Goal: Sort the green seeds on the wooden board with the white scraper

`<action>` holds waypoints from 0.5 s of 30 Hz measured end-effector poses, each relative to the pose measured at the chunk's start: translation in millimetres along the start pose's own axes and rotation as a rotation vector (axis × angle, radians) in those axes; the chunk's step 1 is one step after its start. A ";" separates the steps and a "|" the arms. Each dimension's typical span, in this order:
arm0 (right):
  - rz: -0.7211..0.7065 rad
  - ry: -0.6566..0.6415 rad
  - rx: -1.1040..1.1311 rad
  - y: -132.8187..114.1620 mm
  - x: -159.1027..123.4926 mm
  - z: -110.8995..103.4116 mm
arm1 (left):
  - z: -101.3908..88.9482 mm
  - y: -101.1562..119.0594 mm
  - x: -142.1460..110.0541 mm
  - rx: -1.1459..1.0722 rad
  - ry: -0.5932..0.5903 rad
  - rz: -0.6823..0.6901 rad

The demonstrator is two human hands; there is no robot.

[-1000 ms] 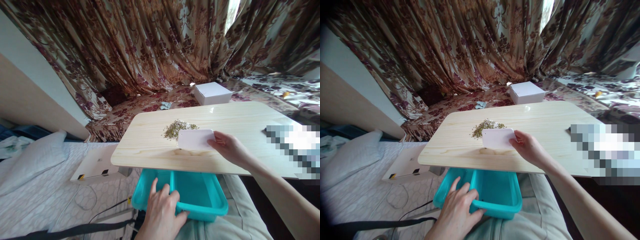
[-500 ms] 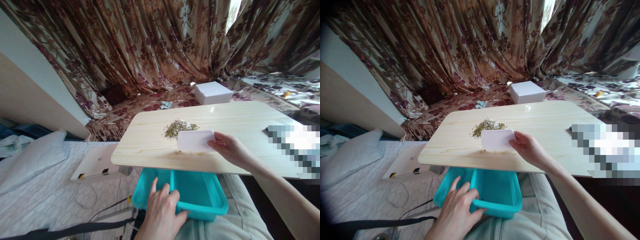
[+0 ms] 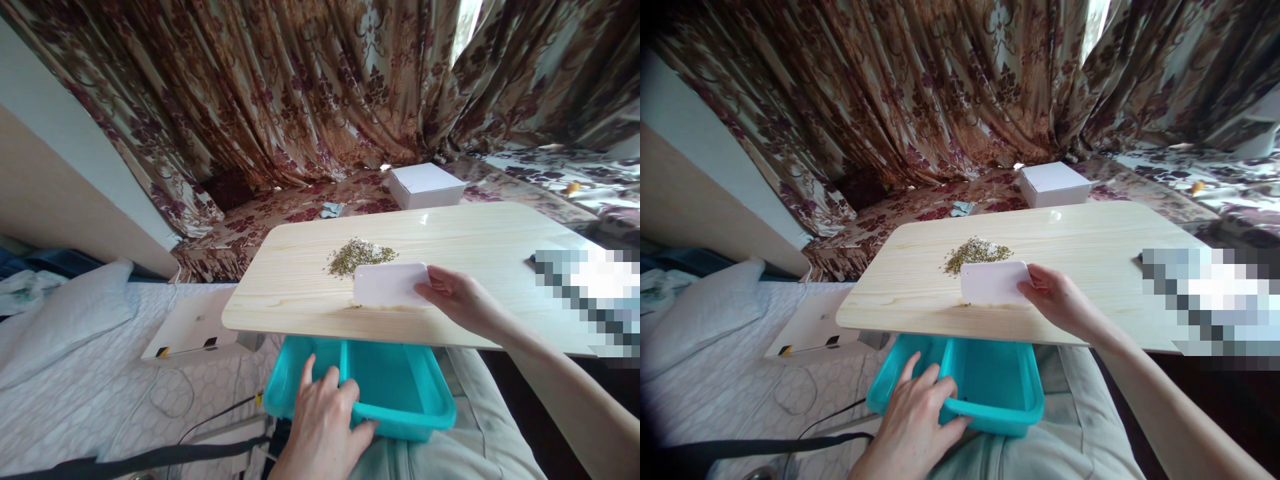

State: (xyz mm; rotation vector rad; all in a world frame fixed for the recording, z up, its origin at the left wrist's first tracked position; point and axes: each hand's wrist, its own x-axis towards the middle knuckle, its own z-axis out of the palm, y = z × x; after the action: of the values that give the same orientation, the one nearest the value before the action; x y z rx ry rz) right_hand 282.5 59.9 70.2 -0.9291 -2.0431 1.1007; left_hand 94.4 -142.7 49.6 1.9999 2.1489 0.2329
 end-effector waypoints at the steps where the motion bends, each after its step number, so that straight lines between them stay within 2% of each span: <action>1: 0.000 -0.002 0.005 0.6 0.2 0.5 | -0.4 0.3 -0.1 0.000 -0.003 -0.003; 9: -0.004 -0.007 0.017 -0.5 2.7 7.8 | -2.4 -1.3 0.8 -0.017 0.003 -0.013; 13: 0.007 -0.059 0.079 0.8 3.1 5.8 | -3.0 -4.0 -0.3 -0.013 -0.005 -0.021; 15: 0.008 -0.039 0.110 1.6 3.9 4.3 | -3.1 -4.8 -0.4 -0.010 -0.007 -0.025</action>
State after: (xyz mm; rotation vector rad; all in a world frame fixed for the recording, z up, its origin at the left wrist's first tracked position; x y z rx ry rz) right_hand 277.4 61.9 67.6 -0.8680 -1.9902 1.2314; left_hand 89.1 -143.4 51.4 1.9638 2.1632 0.2326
